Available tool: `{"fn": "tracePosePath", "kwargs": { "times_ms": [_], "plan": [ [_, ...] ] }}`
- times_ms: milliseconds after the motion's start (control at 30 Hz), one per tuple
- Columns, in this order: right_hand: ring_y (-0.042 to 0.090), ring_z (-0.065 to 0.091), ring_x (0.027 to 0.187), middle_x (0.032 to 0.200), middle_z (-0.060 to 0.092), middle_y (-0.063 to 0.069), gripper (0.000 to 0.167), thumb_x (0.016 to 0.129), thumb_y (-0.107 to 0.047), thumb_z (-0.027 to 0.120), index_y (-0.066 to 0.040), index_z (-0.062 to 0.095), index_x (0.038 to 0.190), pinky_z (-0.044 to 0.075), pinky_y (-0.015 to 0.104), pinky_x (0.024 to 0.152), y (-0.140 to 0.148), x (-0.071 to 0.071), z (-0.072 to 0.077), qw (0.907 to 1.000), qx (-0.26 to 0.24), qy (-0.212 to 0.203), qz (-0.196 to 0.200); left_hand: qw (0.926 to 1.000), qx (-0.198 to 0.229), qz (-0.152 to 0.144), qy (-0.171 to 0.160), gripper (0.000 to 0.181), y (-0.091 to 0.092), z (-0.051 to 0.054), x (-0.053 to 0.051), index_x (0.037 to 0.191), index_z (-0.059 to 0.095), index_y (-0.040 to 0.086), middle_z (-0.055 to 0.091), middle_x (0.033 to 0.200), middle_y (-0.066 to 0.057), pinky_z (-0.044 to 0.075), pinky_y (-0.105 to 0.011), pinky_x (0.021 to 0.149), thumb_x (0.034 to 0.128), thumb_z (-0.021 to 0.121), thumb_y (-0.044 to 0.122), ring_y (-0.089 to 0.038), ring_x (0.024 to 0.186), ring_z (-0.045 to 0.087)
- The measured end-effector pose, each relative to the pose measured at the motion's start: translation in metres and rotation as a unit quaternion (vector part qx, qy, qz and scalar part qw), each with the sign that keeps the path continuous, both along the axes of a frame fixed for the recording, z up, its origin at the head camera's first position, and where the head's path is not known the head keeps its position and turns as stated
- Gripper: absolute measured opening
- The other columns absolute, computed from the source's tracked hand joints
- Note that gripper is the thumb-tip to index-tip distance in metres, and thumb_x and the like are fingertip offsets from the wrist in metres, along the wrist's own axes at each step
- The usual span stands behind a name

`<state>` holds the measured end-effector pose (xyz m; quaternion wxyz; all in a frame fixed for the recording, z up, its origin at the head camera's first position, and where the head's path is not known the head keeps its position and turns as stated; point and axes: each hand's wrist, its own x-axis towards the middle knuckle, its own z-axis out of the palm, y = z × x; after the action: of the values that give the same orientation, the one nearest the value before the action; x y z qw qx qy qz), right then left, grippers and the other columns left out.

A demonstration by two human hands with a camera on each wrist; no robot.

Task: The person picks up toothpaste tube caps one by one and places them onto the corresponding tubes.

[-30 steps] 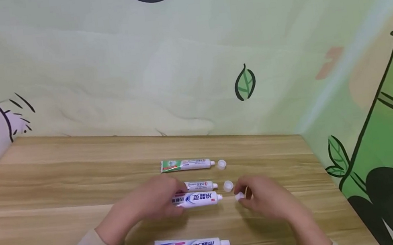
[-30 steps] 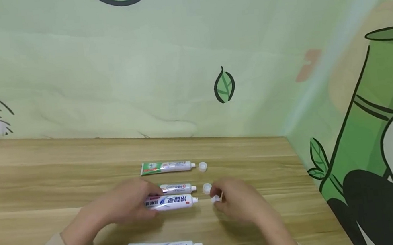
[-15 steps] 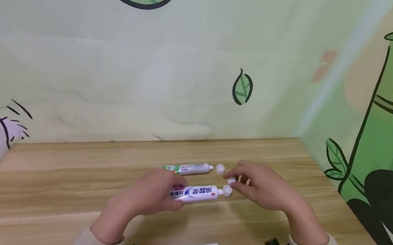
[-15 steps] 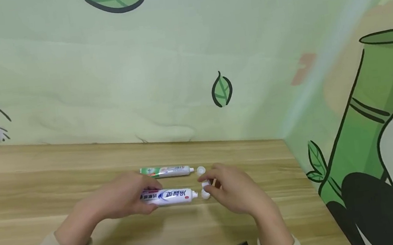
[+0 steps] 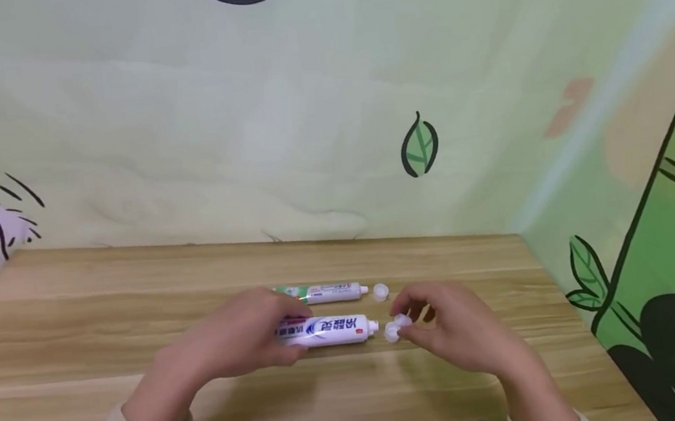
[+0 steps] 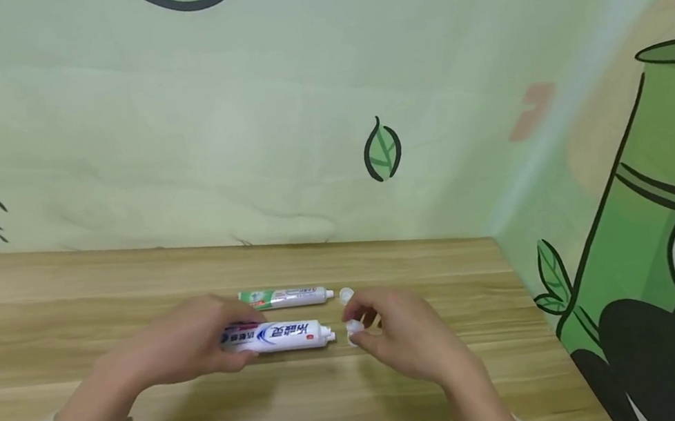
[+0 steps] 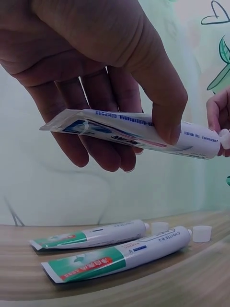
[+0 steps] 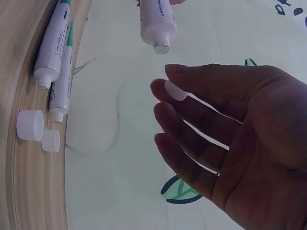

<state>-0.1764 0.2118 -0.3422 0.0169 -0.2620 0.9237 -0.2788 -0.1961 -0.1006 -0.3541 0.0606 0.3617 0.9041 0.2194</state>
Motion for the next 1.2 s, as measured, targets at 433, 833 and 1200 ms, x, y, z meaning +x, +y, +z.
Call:
{"fn": "tracePosePath", "kwargs": {
  "times_ms": [433,833,1200],
  "plan": [
    [0.007,0.064,0.085,0.093,0.066,-0.013,0.023,0.083,-0.011,0.087,-0.024,0.07,0.093,0.057,0.032,0.076,0.0,0.003,0.005,0.9984,-0.032,0.048,-0.005,0.9993,0.005,-0.01,0.036,0.034,0.001,0.011,0.002,0.117,0.077,0.012,0.075,0.098,0.006,0.055,-0.028,0.077,0.0881,0.081,0.03,-0.002,0.077,0.059],
    [0.004,0.065,0.084,0.095,0.071,-0.014,0.022,0.085,-0.01,0.086,-0.023,0.073,0.099,0.058,0.033,0.078,-0.004,0.004,0.003,0.9977,-0.042,0.051,-0.018,0.9993,0.0,0.012,0.036,0.039,-0.001,0.013,0.006,0.122,0.075,0.009,0.076,0.111,-0.001,0.057,-0.031,0.08,0.0902,0.079,0.031,-0.005,0.086,0.063],
    [0.005,0.069,0.082,0.092,0.076,-0.012,0.021,0.083,-0.009,0.087,-0.023,0.075,0.094,0.059,0.032,0.08,-0.006,0.003,-0.003,0.9932,-0.085,0.065,-0.047,0.9976,0.006,-0.001,0.069,0.035,-0.005,0.01,0.006,0.124,0.074,0.011,0.075,0.111,0.001,0.058,-0.038,0.085,0.0945,0.074,0.031,-0.009,0.093,0.067]
  ]
}}
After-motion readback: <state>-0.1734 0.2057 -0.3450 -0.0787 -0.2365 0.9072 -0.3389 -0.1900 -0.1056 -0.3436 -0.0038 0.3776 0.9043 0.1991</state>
